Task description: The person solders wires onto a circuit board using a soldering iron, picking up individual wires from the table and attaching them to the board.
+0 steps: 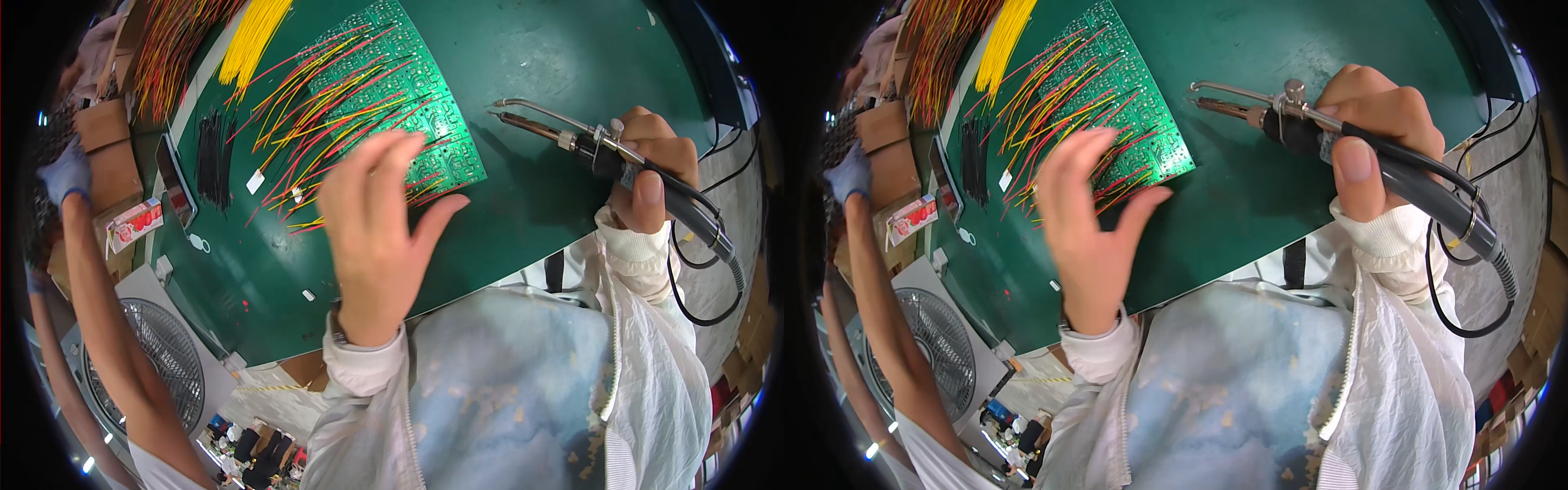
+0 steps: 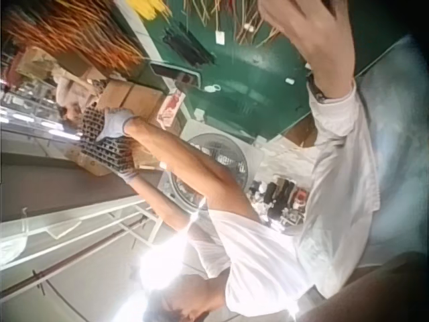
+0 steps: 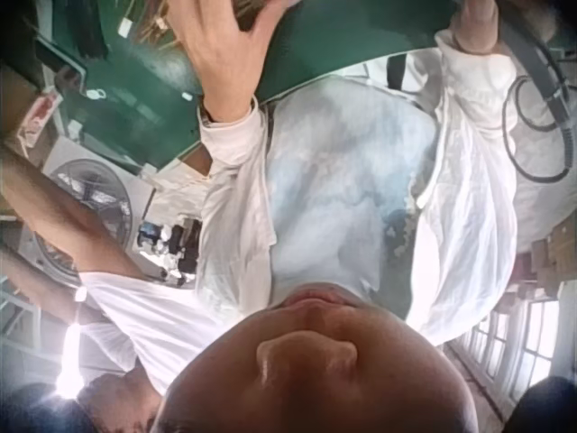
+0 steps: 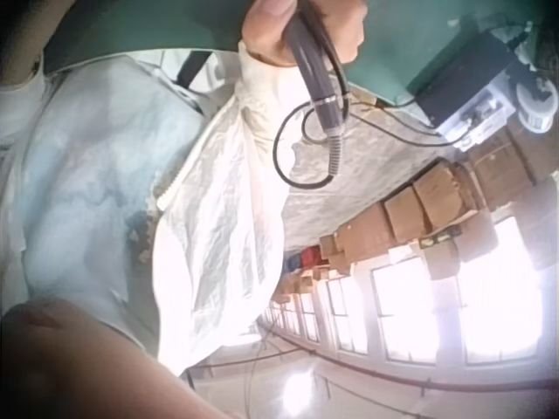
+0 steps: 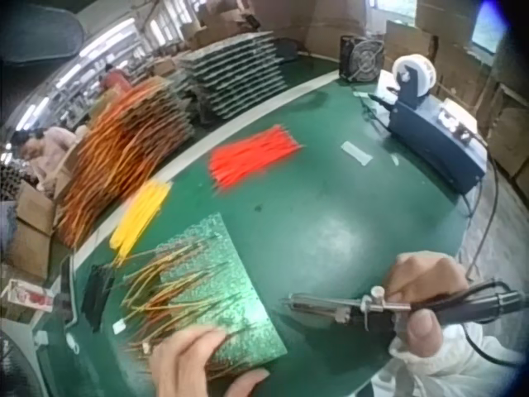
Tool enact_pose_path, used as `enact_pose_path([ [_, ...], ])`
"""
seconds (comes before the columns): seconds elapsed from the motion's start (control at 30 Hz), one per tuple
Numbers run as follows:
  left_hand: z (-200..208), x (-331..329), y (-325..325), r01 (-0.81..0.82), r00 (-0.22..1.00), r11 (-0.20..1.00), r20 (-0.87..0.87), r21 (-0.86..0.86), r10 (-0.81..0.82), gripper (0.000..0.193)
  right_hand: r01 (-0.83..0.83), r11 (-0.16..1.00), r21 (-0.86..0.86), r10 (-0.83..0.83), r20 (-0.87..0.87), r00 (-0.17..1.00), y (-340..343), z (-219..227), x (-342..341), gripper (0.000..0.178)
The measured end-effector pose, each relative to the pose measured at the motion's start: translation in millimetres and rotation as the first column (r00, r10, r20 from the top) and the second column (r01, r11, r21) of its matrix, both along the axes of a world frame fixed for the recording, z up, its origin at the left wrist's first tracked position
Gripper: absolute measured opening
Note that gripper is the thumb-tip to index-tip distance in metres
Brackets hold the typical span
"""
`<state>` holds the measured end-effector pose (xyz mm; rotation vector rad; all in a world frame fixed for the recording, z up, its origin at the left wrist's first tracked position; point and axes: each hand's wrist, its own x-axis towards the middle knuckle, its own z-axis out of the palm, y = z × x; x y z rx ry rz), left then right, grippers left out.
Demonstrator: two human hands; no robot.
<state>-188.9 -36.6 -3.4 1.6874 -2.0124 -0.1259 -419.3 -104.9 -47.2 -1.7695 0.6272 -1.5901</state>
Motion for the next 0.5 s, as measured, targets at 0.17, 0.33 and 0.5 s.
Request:
enact_pose_path([
  [0.17, 25, 73, -27, -0.372, 0.928, 0.91, -0.065, -0.184, 0.366, 0.022, 0.074, 0.996, 0.04, -0.076, 0.041, 0.996, -1, 0, -3, 0.031],
  [0.33, -4, 181, -46, -0.406, 0.893, 0.912, 0.191, -0.054, 0.408, 0.018, 0.065, 0.998, 0.012, -0.066, 0.041, 0.997, -3, 2, 6, 0.029],
  [0.5, -16, 175, -49, -0.44, 0.872, 0.896, 0.21, -0.062, 0.443, 0.014, 0.089, 0.996, 0.014, -0.089, 0.016, 0.996, -5, -1, 2, 0.027],
])
